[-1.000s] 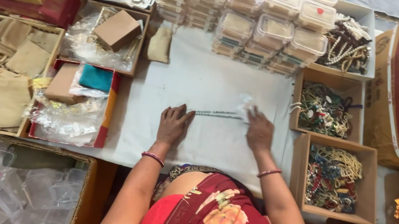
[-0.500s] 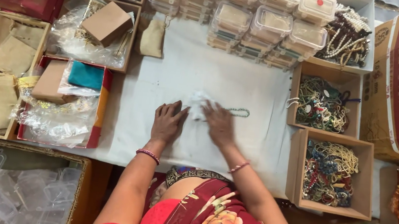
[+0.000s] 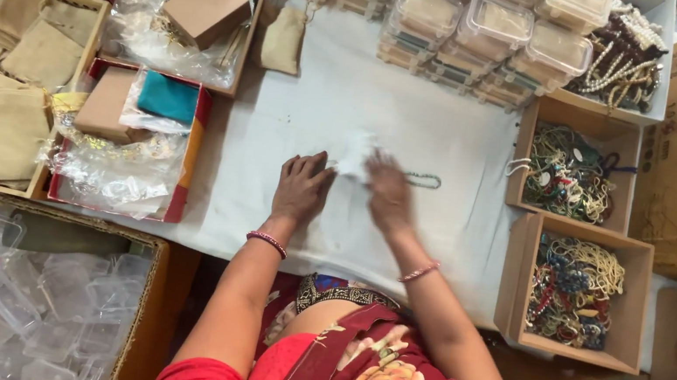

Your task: The person wipes a gold-colored chain with a white cloth on a table, then places it into a small plastic container. They then place the container into a small cloth pouch and wipe the pouch with the cloth. The person repeats the process with a second, darker chain.

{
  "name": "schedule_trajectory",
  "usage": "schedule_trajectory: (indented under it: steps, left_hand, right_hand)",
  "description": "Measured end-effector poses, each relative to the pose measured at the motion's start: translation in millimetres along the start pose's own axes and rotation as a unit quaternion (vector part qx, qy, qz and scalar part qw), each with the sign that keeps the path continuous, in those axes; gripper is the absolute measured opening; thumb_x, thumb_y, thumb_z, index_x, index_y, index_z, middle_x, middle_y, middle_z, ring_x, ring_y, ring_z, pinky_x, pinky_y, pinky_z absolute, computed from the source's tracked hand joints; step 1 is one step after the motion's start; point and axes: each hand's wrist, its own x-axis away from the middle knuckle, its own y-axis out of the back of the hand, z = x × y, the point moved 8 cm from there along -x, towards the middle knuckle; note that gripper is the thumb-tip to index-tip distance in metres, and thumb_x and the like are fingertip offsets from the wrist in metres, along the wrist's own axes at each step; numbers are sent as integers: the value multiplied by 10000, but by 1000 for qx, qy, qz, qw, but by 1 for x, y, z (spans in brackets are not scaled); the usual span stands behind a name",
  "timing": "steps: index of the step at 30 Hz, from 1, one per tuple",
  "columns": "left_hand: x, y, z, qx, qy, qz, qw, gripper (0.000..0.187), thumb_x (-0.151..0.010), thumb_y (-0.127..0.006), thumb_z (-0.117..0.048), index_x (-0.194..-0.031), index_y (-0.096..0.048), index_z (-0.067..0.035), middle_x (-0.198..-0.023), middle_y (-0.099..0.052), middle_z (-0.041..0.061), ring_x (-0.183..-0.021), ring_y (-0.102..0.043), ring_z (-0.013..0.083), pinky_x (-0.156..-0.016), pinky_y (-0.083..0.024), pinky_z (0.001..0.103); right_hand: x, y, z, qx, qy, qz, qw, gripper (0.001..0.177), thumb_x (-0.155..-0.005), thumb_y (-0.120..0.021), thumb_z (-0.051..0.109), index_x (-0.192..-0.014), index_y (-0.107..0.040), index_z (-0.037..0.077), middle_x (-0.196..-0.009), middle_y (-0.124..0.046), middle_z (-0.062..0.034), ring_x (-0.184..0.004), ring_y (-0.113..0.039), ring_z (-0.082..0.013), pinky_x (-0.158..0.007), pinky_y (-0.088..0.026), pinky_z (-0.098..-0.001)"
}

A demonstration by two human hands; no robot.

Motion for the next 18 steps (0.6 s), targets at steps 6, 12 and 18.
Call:
schedule_trajectory:
  steps: [6,12,18]
  left_hand:
    - [2,-6,3,11,3,-33,999,233,-1002,-620,-258,-1195,-724,-179,-1388,-631,55,-1276,-552,246,-1150,-350,464]
    - [2,0,2,25,0,-49,998,272,-1001,-611,-237,-1246,-730,-224,-1355,-637,68,-1253,-553,251,-1139,-347,470]
    - [4,-3,2,23,-5,-43,999,311,-983,-601,-206,-1267,-726,-228,-1376,-631,71,-1256,-553,262,-1145,-346,470]
  right_hand:
    - [20,5,-7,181,-19,39,983,629,-837,-541,-8,-1458,-550,91,-1589,-483,-88,-1395,-488,-316,-1085,-387,-478]
    - [83,60,-110,228,-156,47,960,663,-814,-553,-22,-1460,-579,125,-1596,-484,-62,-1400,-473,-314,-1089,-388,-455]
    - [87,59,-118,188,-224,28,956,634,-830,-537,-36,-1445,-582,113,-1594,-466,-63,-1424,-435,-334,-1142,-356,-467]
